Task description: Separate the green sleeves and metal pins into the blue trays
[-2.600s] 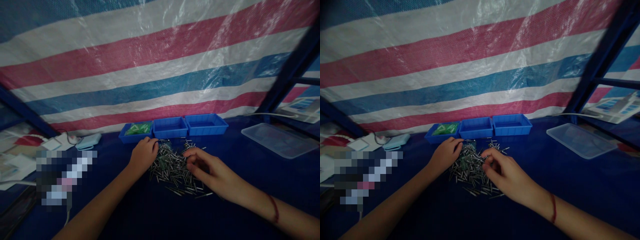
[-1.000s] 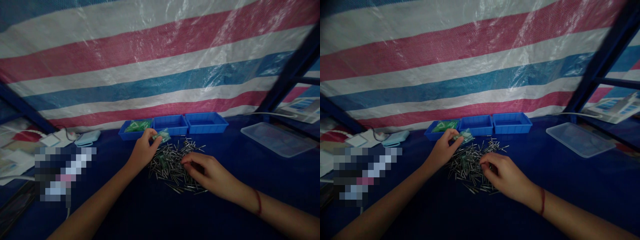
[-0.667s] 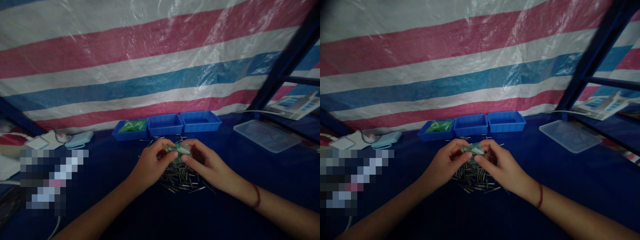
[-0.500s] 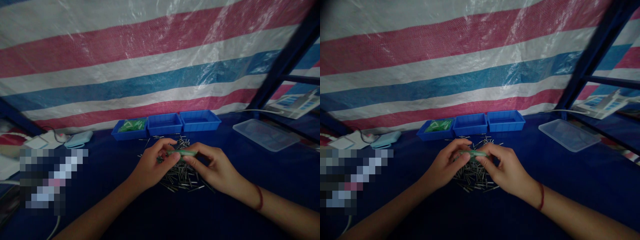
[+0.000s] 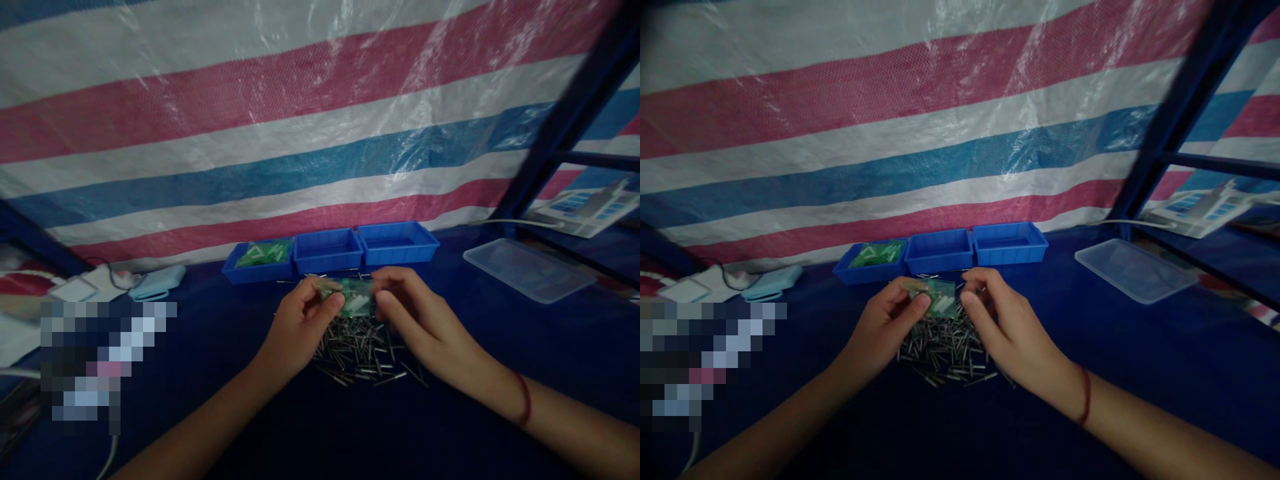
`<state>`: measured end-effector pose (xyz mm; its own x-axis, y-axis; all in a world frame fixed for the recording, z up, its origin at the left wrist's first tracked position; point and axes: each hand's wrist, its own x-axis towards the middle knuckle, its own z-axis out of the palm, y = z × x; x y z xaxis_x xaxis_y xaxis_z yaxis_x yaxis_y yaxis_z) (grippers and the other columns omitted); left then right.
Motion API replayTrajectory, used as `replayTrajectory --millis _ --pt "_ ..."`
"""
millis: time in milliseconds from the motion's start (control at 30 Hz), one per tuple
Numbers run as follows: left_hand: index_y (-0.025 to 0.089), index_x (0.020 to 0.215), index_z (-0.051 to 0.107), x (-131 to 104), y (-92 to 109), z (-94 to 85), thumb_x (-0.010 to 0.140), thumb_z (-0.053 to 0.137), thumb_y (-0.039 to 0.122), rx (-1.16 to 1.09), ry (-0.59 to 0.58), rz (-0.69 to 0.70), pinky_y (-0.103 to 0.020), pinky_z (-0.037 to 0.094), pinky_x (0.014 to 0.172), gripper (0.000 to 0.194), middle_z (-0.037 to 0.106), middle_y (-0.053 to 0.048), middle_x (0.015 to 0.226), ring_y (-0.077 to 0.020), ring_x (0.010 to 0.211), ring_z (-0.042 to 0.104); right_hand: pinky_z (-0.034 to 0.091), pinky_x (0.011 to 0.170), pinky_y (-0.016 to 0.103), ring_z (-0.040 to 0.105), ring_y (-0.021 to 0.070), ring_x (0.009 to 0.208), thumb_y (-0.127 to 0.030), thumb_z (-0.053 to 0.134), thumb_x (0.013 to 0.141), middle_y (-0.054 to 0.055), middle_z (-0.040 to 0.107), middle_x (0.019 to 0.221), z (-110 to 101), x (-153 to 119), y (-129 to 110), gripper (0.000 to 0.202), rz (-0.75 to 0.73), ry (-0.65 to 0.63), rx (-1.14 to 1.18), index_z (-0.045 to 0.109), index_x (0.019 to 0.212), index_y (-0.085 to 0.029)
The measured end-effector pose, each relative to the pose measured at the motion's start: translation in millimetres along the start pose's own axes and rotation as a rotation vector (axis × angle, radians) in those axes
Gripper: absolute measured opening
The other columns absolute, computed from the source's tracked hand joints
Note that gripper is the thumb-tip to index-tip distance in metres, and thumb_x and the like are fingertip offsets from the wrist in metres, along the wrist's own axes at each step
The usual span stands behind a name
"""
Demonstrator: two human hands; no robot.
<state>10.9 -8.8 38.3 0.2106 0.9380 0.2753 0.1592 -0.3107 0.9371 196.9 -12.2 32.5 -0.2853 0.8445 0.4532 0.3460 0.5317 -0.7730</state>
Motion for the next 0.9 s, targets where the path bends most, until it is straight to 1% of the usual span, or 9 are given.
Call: replayTrajectory --millis 67,133,200,300,367,467,633,767,900 --pt "0.020 0.089 0.059 -1.5 0.4 -2.2 0.085 0.054 0.020 0.213 0.021 0.193 -0.029 0.047 0.070 0.006 0.063 -0.001 0.083 -0.0136 0.076 0.059 0.046 0.047 0.025 0.056 0.0116 0.053 -0.049 0.026 0.093 0.003 0.060 0.068 5.9 0.6 -1.8 0.040 0.255 -0.158 0.378 0.050 0.095 -0.017" --pt "0.021 0.092 0.060 -4.3 0.4 -2.8 0.085 0.052 0.013 0.426 -0.023 0.434 -0.031 0.046 0.077 0.013 0.062 -0.002 0.093 -0.0147 0.086 0.058 0.043 0.044 0.022 0.055 0.0103 0.050 -0.055 0.028 0.090 0.002 0.059 0.065 9.5 0.8 -4.6 0.043 0.406 -0.274 0.669 0.049 0.090 -0.018" --pt "0.023 0.095 0.061 -7.4 -0.2 -2.0 0.084 0.051 0.008 0.581 -0.080 0.640 -0.034 0.044 0.084 0.021 0.058 -0.003 0.103 -0.0166 0.096 0.055 0.044 0.048 0.022 0.056 0.0095 0.054 -0.050 0.046 0.086 0.000 0.058 0.070 10.6 0.5 -6.3 0.032 0.469 -0.284 0.805 0.047 0.094 -0.019" --pt "0.023 0.106 0.057 -9.2 -2.6 -2.0 0.081 0.053 0.006 0.715 -0.090 0.776 -0.039 0.041 0.092 0.031 0.052 -0.006 0.114 -0.0201 0.107 0.049 0.044 0.052 0.021 0.054 0.0081 0.056 -0.036 0.059 0.081 -0.003 0.055 0.070 8.9 -0.4 -3.6 0.028 0.412 -0.215 0.779 0.045 0.100 -0.022" --pt "0.021 0.115 0.051 -6.2 -5.6 -6.4 0.080 0.054 0.009 0.740 -0.063 0.780 -0.040 0.039 0.094 0.037 0.048 -0.009 0.120 -0.0219 0.111 0.046 0.042 0.051 0.021 0.052 0.0077 0.053 -0.034 0.056 0.084 -0.004 0.053 0.065 7.2 -0.1 0.7 0.025 0.307 -0.164 0.657 0.043 0.103 -0.023" --pt "0.017 0.120 0.046 4.4 -14.5 -21.0 0.084 0.052 0.016 0.765 0.020 0.663 -0.040 0.039 0.094 0.037 0.050 -0.011 0.117 -0.0222 0.110 0.047 0.040 0.049 0.021 0.050 0.0087 0.050 -0.032 0.052 0.087 -0.006 0.051 0.059 5.8 6.5 4.5 0.023 0.167 -0.088 0.439 0.040 0.105 -0.025" --pt "0.017 0.101 0.059 20.5 -43.1 -46.6 0.087 0.048 0.024 0.878 -0.006 0.471 -0.043 0.042 0.087 0.019 0.058 -0.008 0.104 -0.0232 0.098 0.052 0.037 0.048 0.022 0.050 0.0096 0.053 -0.031 0.055 0.085 -0.004 0.051 0.065 20.3 51.8 -4.8 0.014 -0.079 -0.022 0.120 0.049 0.093 -0.022" --pt "0.018 0.096 0.063 23.2 -62.9 -50.9 0.088 0.049 0.028 0.866 -0.012 0.443 -0.040 0.043 0.087 0.018 0.061 -0.007 0.102 -0.0220 0.097 0.054 0.039 0.058 0.024 0.051 0.0107 0.061 -0.025 0.047 0.088 0.000 0.058 0.074 62.4 114.9 -16.3 0.011 -0.346 -0.047 -0.190 0.054 0.092 -0.017" --pt "0.017 0.095 0.063 24.9 -71.0 -51.0 0.090 0.046 0.028 0.834 -0.022 0.435 -0.036 0.045 0.086 0.021 0.064 -0.007 0.097 -0.0198 0.094 0.057 0.041 0.062 0.025 0.054 0.0132 0.066 -0.018 0.037 0.090 0.004 0.061 0.078 121.5 169.6 -18.2 0.025 -0.352 -0.182 -0.354 0.051 0.109 -0.013"
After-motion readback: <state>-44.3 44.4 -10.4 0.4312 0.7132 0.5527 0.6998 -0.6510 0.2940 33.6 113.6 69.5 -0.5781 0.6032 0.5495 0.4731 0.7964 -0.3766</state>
